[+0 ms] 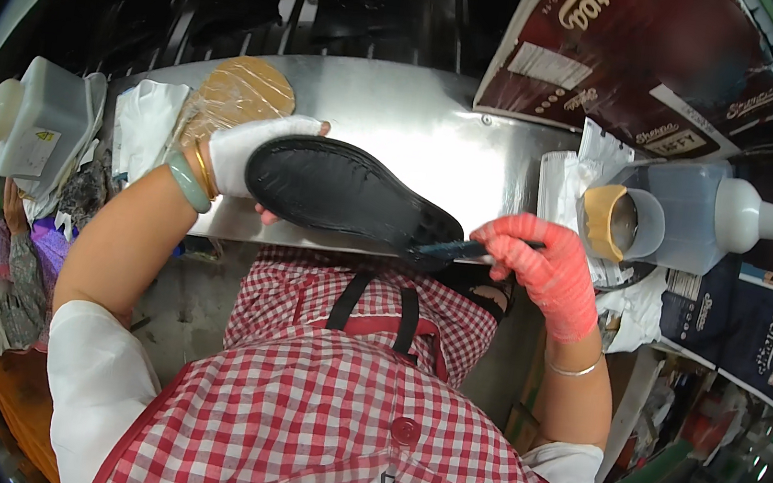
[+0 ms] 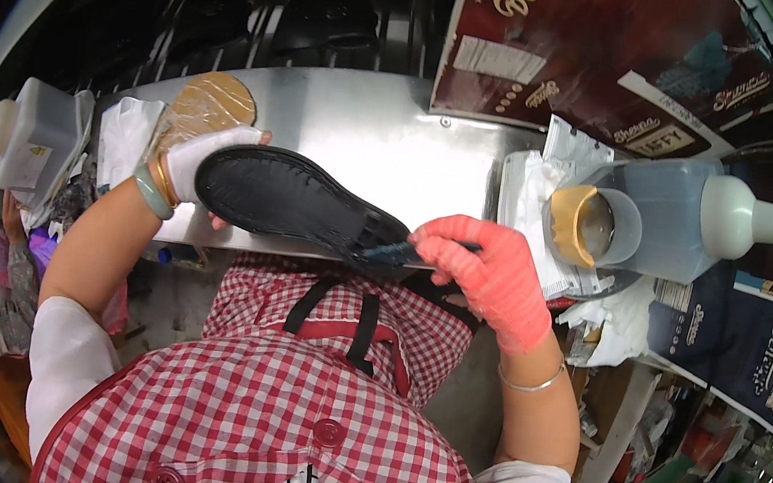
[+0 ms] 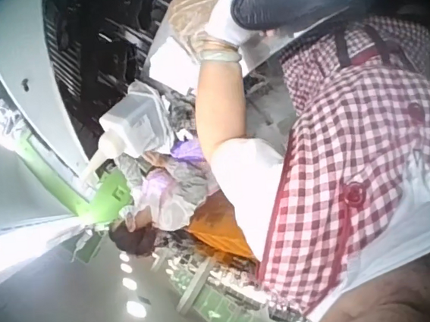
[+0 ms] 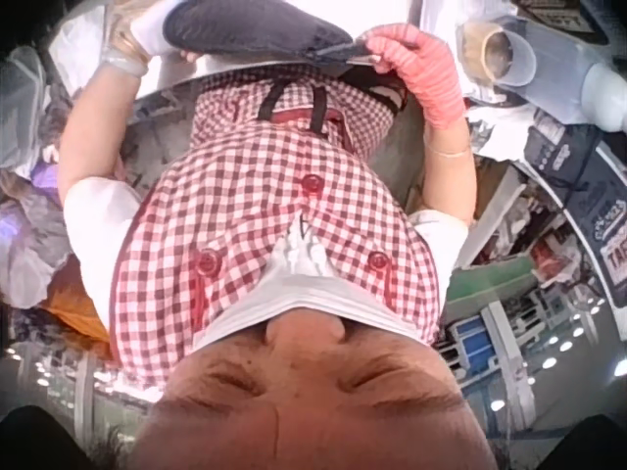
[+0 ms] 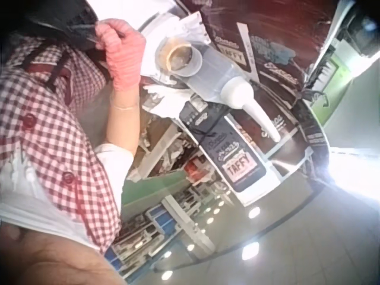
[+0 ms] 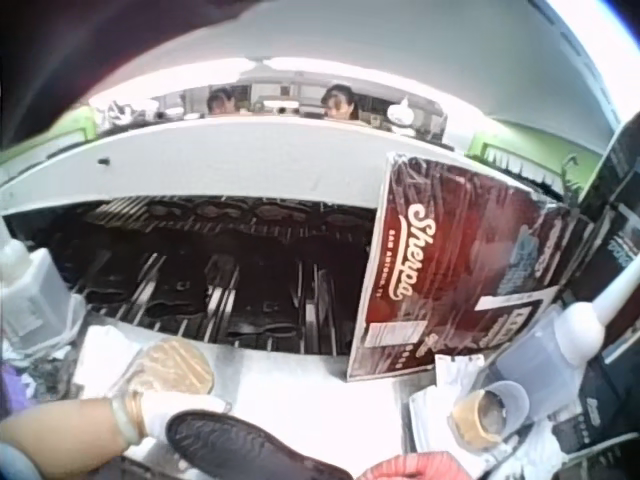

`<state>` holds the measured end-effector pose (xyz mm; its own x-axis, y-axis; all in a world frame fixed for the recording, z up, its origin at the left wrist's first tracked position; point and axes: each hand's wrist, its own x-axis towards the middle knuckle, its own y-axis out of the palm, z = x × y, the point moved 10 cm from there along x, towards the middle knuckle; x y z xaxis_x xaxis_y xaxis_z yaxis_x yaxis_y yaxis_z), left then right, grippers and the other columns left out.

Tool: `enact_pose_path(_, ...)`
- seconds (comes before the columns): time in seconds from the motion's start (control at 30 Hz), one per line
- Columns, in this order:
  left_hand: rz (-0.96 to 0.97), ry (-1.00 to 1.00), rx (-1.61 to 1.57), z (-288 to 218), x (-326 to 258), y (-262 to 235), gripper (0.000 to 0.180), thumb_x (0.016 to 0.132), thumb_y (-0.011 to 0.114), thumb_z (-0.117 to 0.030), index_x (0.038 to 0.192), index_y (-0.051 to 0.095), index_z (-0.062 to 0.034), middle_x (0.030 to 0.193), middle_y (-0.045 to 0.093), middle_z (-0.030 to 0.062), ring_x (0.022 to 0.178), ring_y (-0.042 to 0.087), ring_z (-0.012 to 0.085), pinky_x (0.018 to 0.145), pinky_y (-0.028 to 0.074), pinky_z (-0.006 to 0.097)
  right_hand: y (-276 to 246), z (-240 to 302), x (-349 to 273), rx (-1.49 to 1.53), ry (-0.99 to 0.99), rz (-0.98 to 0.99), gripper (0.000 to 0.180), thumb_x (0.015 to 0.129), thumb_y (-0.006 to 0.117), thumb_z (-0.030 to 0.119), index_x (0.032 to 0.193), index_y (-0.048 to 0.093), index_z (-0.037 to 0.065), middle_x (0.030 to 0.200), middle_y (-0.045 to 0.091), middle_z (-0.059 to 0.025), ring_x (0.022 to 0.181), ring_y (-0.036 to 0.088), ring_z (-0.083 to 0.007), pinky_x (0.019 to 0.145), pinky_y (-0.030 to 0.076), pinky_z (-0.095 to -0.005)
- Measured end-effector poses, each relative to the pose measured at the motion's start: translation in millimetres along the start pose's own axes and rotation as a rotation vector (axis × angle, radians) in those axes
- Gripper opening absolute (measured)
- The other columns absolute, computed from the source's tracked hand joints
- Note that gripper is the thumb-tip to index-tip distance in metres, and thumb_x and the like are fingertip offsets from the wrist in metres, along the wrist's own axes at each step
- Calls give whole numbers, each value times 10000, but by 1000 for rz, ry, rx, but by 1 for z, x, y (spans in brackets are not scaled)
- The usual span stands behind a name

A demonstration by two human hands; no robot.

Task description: The person applies a dark liquid adhesive to the bottom of black shoe soles using a small brush. They repeatedly dip the brush into a container of glue and spread it across the sole's surface, then place the treated soles onto a green conveyor belt.

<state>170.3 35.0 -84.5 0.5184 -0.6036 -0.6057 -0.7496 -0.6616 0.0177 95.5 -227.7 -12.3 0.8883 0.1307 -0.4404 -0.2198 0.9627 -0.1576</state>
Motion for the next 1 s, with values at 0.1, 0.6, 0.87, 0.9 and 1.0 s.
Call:
enact_pose_path(0.1, 99, 77, -35, 4, 0, 5, 808, 518, 852, -75, 1223, 461, -18, 1023, 611, 90, 870, 611, 164, 834, 477, 270, 11, 26, -11, 138, -134, 13, 203, 811, 677, 116, 976, 671, -3, 831, 662, -45, 673, 578, -89, 653, 482, -220)
enact_pose_path(0.6, 259, -93, -546, 16, -4, 41, 623, 927, 319, -481, 927, 581, 84, 654, 630, 209, 483, 610, 255, 399, 470, 295, 91, 71, -32, -502, -1040, 150, 270, 699, 736, 103, 951, 652, 54, 975, 665, -126, 792, 632, -269, 698, 517, -347)
enact_pose_path(0.87, 432, 48, -846, 17, -24, 75, 598, 869, 490, -458, 1193, 510, 45, 1080, 619, 217, 839, 654, 339, 680, 556, 461, 13, 92, -105, -29, -1061, -415, 320, 813, 684, 260, 1004, 628, 10, 984, 655, -173, 701, 623, -200, 623, 517, -286)
enact_pose_path(0.9, 419, 126, -799, 9, -34, 78, 621, 866, 498, -463, 1234, 480, 38, 1099, 611, 210, 864, 648, 331, 713, 547, 459, 7, 86, -114, 42, -1124, -505, 326, 843, 656, 277, 1035, 616, 16, 1014, 644, -176, 688, 613, -191, 616, 517, -287)
enact_pose_path(1.0, 345, 417, -657, -41, -78, 85, 719, 843, 546, -479, 1332, 386, 22, 1138, 590, 192, 907, 635, 305, 755, 534, 444, -7, 71, -129, 183, -1234, -720, 323, 895, 599, 303, 1125, 581, 76, 1058, 627, -162, 633, 558, -149, 574, 480, -258)
